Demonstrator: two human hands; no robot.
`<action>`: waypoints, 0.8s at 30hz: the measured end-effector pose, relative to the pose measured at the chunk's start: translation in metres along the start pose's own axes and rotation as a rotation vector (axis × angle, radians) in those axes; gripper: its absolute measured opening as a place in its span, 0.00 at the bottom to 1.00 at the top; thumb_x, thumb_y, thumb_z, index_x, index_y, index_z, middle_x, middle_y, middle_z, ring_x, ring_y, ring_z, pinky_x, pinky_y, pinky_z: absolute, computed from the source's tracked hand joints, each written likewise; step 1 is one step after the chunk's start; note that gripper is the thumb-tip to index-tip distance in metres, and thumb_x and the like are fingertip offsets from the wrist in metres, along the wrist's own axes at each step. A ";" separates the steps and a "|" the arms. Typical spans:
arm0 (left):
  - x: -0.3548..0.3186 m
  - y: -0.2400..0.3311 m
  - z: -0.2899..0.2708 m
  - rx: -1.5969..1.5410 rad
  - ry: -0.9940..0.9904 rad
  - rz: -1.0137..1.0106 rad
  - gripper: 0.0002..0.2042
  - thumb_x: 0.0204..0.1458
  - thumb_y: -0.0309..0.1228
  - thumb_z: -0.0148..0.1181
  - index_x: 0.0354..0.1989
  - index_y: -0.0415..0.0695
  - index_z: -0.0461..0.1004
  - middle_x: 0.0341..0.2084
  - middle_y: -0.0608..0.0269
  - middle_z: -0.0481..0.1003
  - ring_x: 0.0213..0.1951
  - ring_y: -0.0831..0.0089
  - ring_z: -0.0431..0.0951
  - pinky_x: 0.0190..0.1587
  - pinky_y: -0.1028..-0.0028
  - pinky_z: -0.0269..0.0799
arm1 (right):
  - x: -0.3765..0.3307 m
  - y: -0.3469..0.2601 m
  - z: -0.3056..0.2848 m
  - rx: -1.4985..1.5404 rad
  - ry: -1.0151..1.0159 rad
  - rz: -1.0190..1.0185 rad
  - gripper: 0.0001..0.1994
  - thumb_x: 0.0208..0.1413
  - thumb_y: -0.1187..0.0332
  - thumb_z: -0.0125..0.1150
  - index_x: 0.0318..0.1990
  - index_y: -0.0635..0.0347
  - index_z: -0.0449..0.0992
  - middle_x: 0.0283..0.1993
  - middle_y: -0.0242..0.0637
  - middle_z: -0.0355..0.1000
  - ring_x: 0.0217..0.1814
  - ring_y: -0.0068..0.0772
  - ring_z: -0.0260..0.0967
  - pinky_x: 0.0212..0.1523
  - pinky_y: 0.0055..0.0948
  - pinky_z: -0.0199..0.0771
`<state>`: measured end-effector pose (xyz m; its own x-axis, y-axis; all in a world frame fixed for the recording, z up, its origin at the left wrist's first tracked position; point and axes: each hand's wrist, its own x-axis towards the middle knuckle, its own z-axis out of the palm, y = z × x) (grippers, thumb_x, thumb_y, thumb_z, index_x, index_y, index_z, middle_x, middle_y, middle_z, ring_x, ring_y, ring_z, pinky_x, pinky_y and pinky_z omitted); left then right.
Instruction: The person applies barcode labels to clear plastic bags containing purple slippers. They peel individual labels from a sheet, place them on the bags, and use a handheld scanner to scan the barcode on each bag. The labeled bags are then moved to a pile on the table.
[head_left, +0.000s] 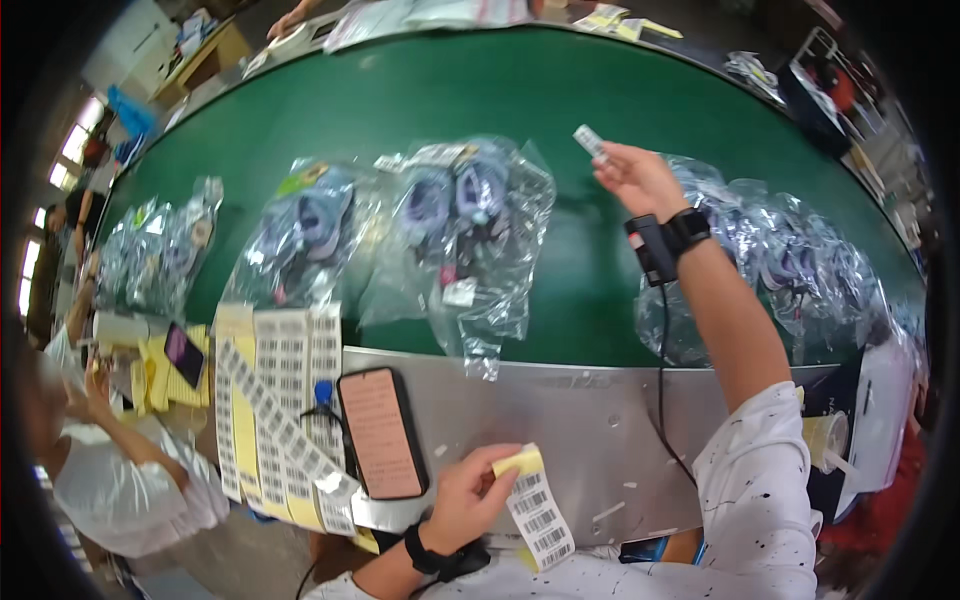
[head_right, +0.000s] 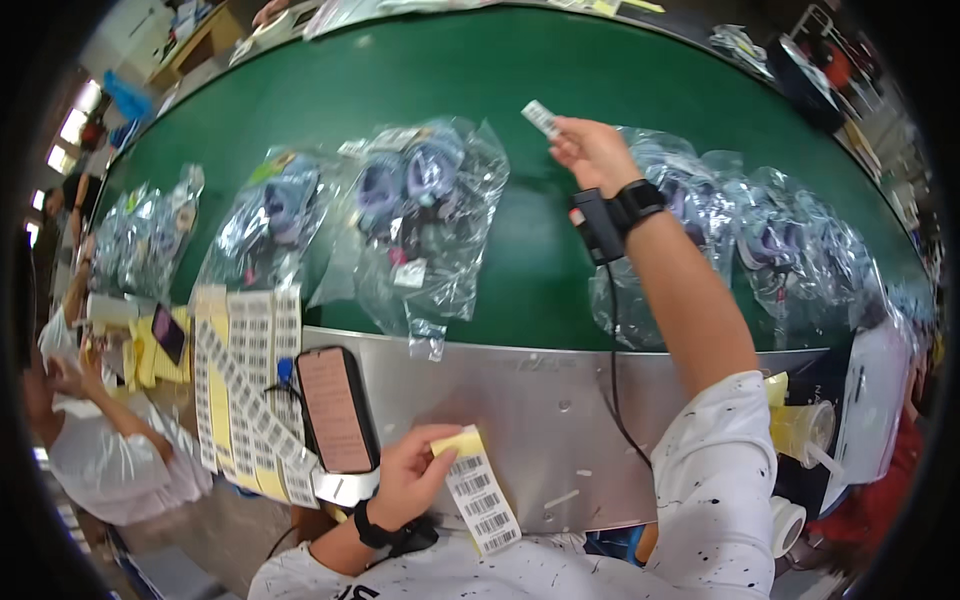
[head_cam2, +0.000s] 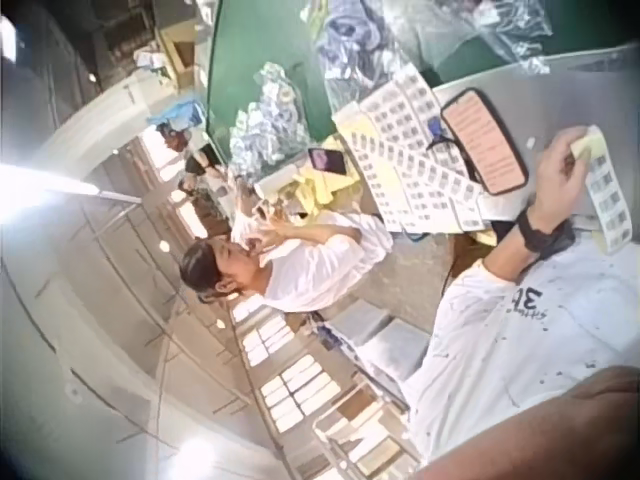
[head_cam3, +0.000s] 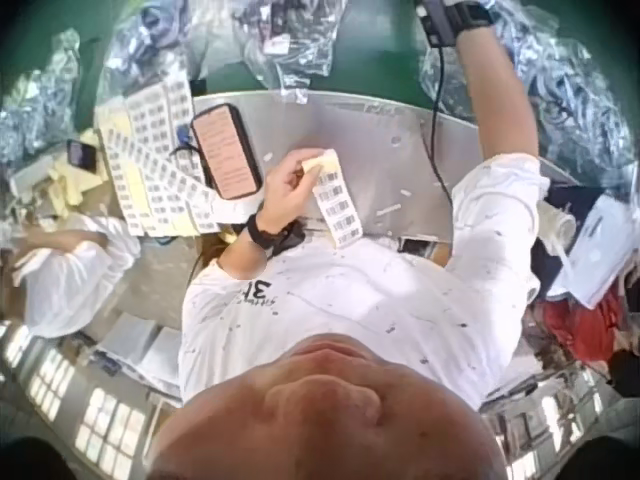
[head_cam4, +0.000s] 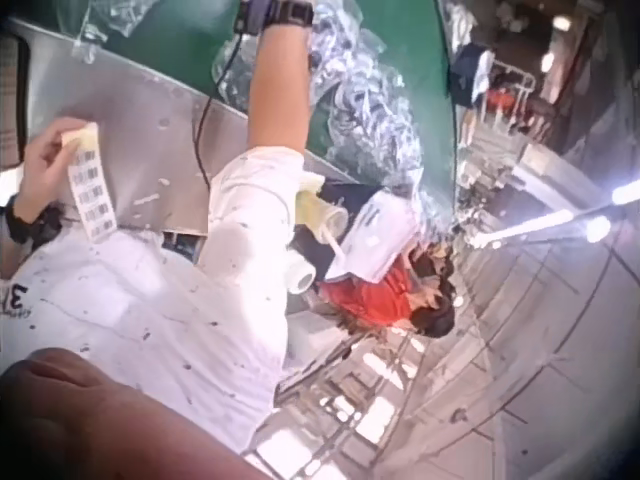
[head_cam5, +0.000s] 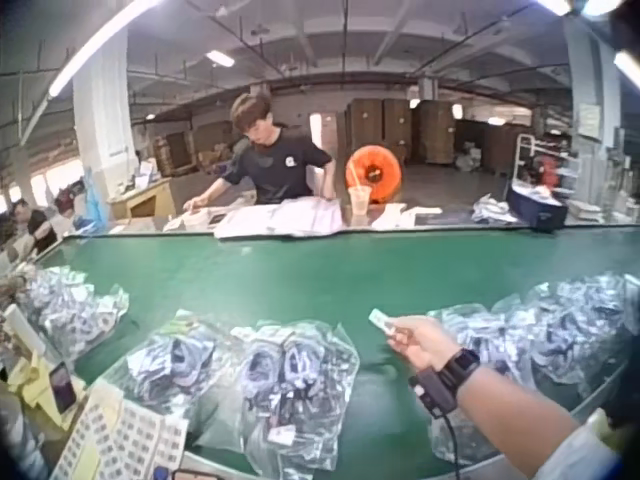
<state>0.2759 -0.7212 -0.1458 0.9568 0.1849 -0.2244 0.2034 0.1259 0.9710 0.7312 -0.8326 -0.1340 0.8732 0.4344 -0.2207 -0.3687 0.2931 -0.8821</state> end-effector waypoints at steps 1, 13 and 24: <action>0.000 0.000 0.002 -0.026 0.012 0.017 0.13 0.58 0.19 0.55 0.52 0.33 0.71 0.39 0.59 0.78 0.38 0.80 0.78 0.40 0.80 0.75 | 0.000 0.001 0.004 -0.049 0.024 0.009 0.09 0.56 0.71 0.63 0.40 0.66 0.73 0.41 0.41 0.73 0.41 0.32 0.72 0.41 0.31 0.77; -0.001 0.004 0.001 0.061 0.020 -0.036 0.12 0.57 0.18 0.55 0.50 0.30 0.70 0.40 0.54 0.77 0.41 0.76 0.78 0.43 0.78 0.76 | 0.042 0.054 0.077 -1.068 0.115 -0.384 0.40 0.46 0.68 0.68 0.67 0.55 0.52 0.45 0.58 0.75 0.50 0.62 0.72 0.52 0.48 0.72; 0.001 0.009 0.002 0.025 0.009 -0.024 0.12 0.57 0.17 0.55 0.49 0.29 0.70 0.40 0.54 0.77 0.40 0.76 0.78 0.42 0.79 0.75 | 0.045 0.023 0.028 -0.925 0.288 -0.658 0.17 0.44 0.74 0.66 0.44 0.62 0.75 0.28 0.39 0.73 0.28 0.37 0.72 0.30 0.35 0.73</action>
<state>0.2789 -0.7216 -0.1367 0.9496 0.1914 -0.2481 0.2312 0.1064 0.9671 0.7533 -0.7819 -0.1527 0.8929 0.1855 0.4102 0.4500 -0.3932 -0.8018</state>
